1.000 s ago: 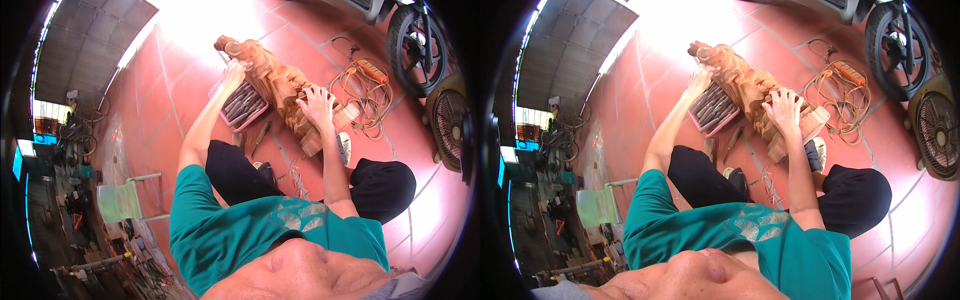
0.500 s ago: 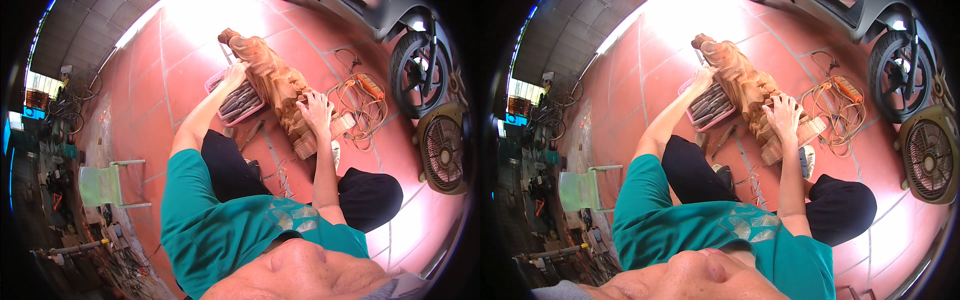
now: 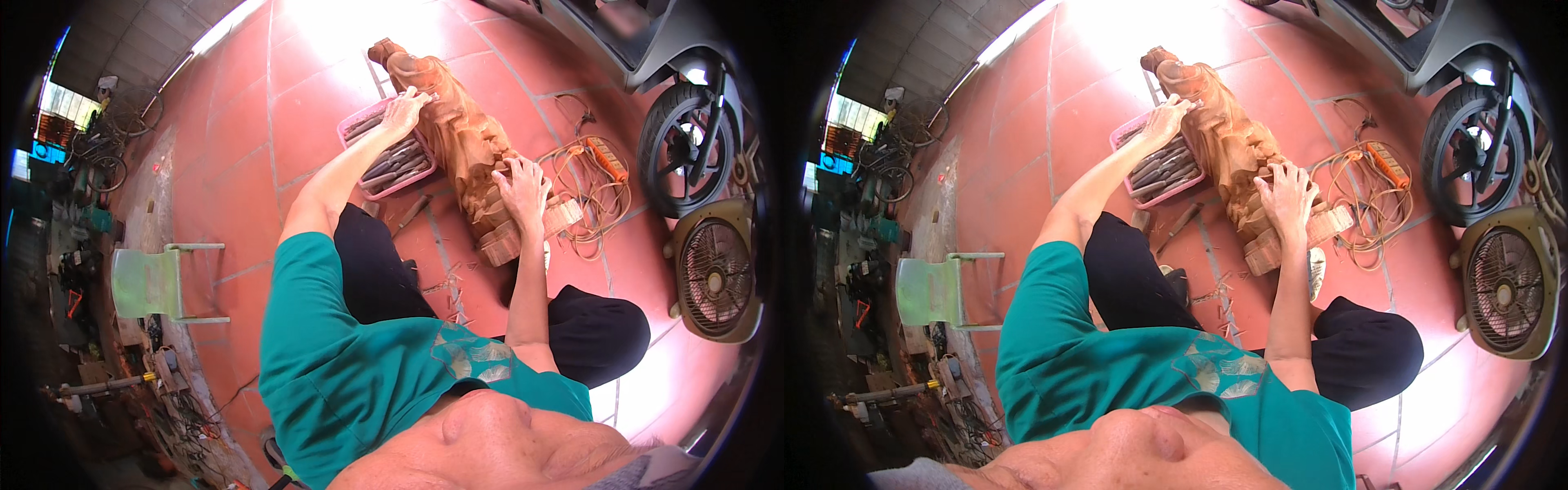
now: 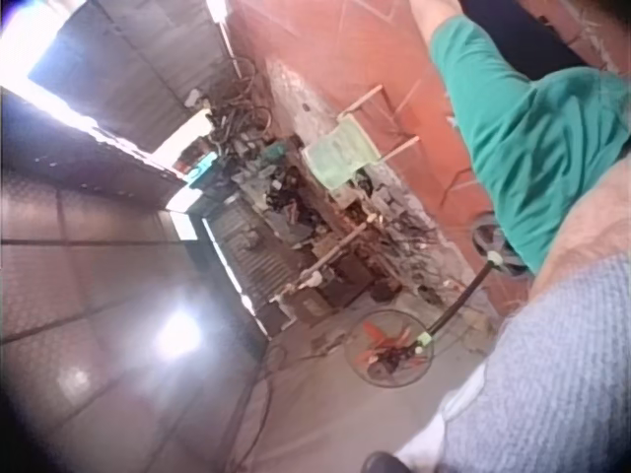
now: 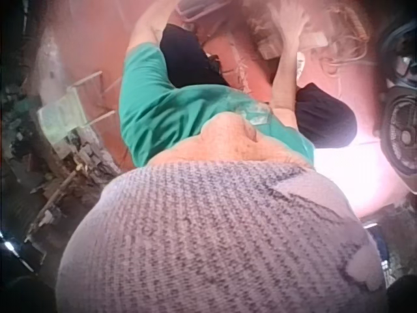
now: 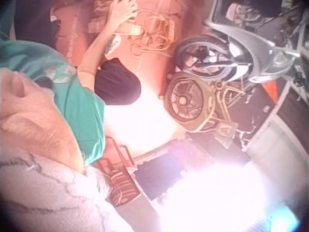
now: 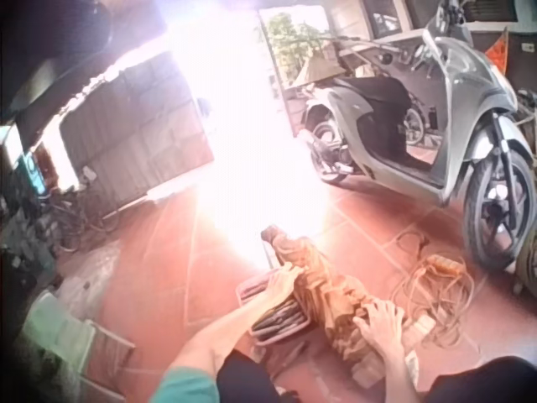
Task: The person sits on the floor and carves a wooden sculpture using a chisel and mallet, then switches to a handheld rotary tool to refine details. The person holds the sculpture with one hand while striking or grinding with the other.
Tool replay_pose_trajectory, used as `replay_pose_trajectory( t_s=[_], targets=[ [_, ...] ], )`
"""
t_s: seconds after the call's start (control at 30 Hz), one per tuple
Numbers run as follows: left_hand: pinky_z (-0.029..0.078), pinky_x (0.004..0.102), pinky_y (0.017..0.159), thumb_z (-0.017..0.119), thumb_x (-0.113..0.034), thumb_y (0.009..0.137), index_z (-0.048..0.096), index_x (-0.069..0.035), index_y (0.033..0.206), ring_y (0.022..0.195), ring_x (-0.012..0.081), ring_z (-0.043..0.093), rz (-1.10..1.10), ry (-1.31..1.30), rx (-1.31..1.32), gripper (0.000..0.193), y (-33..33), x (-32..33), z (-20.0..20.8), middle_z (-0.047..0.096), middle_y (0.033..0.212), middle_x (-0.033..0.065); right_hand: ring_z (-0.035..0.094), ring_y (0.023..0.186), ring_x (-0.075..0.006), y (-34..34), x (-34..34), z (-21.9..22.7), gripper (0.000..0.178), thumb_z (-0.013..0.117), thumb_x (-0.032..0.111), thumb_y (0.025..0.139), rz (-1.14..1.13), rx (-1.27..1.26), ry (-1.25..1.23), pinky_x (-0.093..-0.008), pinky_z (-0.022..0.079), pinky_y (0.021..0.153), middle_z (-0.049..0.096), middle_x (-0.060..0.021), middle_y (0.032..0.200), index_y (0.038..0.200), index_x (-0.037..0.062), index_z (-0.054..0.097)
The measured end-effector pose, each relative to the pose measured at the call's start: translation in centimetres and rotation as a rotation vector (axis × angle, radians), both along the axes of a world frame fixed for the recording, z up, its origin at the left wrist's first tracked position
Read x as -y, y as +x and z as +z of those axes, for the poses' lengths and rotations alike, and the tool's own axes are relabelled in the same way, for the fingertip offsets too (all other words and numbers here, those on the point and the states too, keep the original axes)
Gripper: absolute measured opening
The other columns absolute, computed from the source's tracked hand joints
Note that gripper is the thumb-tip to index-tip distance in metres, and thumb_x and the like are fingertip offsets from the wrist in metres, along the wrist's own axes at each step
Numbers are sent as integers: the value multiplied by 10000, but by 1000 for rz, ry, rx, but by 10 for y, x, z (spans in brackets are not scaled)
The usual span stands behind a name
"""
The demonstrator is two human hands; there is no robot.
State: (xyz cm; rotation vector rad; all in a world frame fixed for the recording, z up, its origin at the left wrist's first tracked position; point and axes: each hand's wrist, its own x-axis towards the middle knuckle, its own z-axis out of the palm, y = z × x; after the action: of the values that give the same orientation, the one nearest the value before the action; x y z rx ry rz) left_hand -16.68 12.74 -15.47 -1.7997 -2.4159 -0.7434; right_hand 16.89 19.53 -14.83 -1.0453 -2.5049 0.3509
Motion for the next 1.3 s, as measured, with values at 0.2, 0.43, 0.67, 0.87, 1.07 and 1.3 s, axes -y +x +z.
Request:
replay_pose_trajectory(
  t_s=[0.2,0.43,0.67,0.87,1.07,1.3],
  targets=[
    [526,498,761,565,-23,924,683,-88,1108,926,411,661,43,82,-23,228,-10,7,-11,631,1105,164,506,1235,-278,0,-1,-3,400,674,430,894,19,-30,30,-575,348,1008,597,-38,1268,1189,161,647],
    [539,505,810,616,-231,924,748,-134,1075,966,399,697,363,-60,221,224,-69,42,-13,726,1009,211,485,1275,-285,-7,1,2,401,669,439,899,8,26,-42,-593,339,1020,588,-47,1294,1207,183,645],
    [548,456,800,671,-396,941,748,-101,1025,920,354,708,598,-161,426,316,-79,-20,-15,733,962,195,470,1312,-279,2,-6,-3,428,653,449,905,-14,36,-39,-590,327,1043,577,-53,1340,1251,197,642],
    [385,302,345,631,-77,921,678,-72,1169,471,133,526,697,519,1277,252,-62,-28,-74,613,701,22,473,1313,-278,-5,-1,0,417,647,445,904,24,21,-26,-573,324,1054,576,-59,1349,1237,194,649],
    [406,308,354,618,-100,914,709,-89,1131,468,143,550,683,742,1355,236,-46,-52,-93,628,704,40,484,1302,-294,2,-1,5,410,655,427,904,9,42,-71,-571,323,1057,580,-71,1344,1241,193,642],
    [551,444,793,608,-110,879,769,-72,1024,912,355,710,715,661,626,220,-61,-62,-110,731,1003,203,480,1309,-293,1,-7,2,422,660,426,906,44,67,-52,-548,322,1073,576,-71,1339,1255,190,633]
  ],
)
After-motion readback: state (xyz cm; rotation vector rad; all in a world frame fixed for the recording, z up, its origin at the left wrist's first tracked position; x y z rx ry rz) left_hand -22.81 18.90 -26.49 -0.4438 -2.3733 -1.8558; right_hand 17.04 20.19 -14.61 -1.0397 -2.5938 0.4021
